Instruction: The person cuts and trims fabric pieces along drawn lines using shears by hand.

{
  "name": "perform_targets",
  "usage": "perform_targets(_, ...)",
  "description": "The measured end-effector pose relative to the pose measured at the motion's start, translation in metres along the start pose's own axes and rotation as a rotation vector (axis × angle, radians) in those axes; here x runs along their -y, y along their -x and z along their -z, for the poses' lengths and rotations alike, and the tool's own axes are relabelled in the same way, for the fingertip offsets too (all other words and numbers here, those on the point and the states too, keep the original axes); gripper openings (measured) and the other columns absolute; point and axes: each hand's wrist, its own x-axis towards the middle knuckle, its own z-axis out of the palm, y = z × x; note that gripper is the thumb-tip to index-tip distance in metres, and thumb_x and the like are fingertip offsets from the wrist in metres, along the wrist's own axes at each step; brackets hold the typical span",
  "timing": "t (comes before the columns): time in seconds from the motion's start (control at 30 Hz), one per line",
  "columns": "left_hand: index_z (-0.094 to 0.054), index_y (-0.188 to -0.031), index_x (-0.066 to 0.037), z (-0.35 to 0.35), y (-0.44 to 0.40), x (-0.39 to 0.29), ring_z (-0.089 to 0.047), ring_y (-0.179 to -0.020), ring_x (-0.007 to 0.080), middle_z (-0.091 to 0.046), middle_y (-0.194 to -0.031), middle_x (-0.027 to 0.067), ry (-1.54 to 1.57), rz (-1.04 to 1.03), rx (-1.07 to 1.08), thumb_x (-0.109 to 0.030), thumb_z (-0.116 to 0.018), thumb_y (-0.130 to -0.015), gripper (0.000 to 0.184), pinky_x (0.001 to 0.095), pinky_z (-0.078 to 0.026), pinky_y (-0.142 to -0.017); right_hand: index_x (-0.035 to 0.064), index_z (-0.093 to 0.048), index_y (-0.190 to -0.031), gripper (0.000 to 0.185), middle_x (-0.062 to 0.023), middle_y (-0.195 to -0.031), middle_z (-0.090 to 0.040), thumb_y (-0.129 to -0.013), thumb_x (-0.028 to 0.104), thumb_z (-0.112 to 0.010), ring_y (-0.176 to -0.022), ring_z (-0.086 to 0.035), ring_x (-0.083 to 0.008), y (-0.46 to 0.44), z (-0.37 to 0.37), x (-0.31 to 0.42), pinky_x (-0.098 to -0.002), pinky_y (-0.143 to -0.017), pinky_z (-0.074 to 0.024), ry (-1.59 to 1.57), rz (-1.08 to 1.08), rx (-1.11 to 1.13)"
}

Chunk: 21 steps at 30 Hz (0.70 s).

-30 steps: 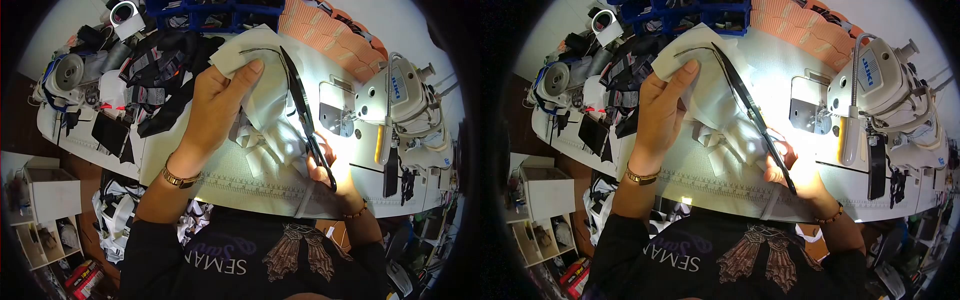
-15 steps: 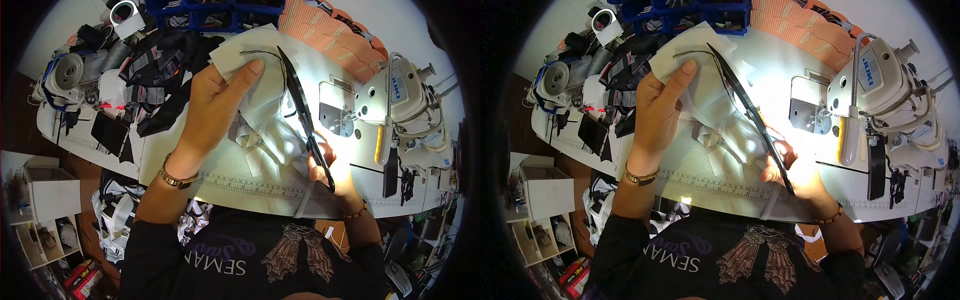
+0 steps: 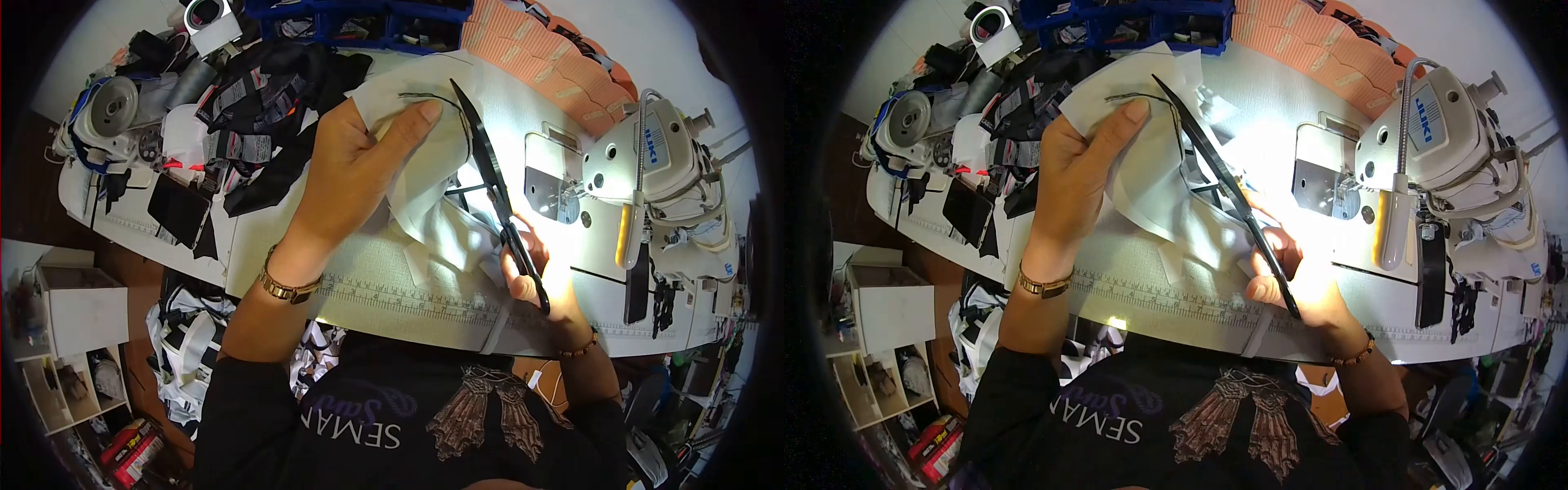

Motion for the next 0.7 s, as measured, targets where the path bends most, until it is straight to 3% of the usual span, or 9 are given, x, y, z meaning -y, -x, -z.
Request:
perform_targets(0.2,-0.057,-0.105,0.004,0.001,0.000,-0.003,-0.059,-0.082,0.0090,-0.063,-0.094,0.0066,-0.020,0.026,-0.023,-0.013,-0.059,-0.086,0.025,0.0207,-0.048,-0.072,-0.0027,-0.024,-0.135,0.100,0.0020,-0.062,-0.047,-0.062,0.037,-0.080,-0.052,-0.040,-0.0046,-0.001,0.005,-0.007,-0.0174,-0.047,-0.0321,-0.017,0.016,0.022)
perform_targets(0.3,-0.060,-0.101,0.001,0.003,0.000,-0.003,-0.060,-0.075,0.0088,-0.064,-0.088,0.0055,-0.037,0.009,-0.035,-0.013,-0.058,-0.086,0.021,0.0220,-0.049,-0.066,0.0008,-0.028,-0.135,0.088,0.0059,-0.061,-0.041,-0.065,0.016,-0.079,-0.053,-0.035,-0.0027,-0.001,0.007,-0.011,-0.0173,-0.047,-0.0274,-0.084,0.032,0.053)
perform_targets(0.4,-0.060,-0.100,0.001,0.006,0.000,-0.005,-0.060,-0.076,0.0092,-0.064,-0.088,0.0060,-0.047,0.018,-0.046,-0.014,-0.059,-0.085,0.021,0.0219,-0.049,-0.066,-0.0029,-0.026,-0.134,0.095,0.0012,-0.063,-0.048,-0.064,0.032,-0.080,-0.053,-0.042,-0.0052,-0.001,0.007,-0.006,-0.0183,-0.047,-0.0338,-0.004,0.010,0.041)
perform_targets(0.7,-0.061,-0.099,0.000,0.008,0.002,-0.007,-0.060,-0.076,0.0092,-0.064,-0.087,0.0062,-0.015,0.042,-0.073,-0.015,-0.060,-0.085,0.021,0.0223,-0.049,-0.067,-0.0032,-0.028,-0.134,0.097,0.0023,-0.062,-0.047,-0.062,0.034,-0.081,-0.052,-0.041,-0.0048,-0.003,0.008,-0.008,-0.0179,-0.046,-0.0326,0.007,0.030,0.045)
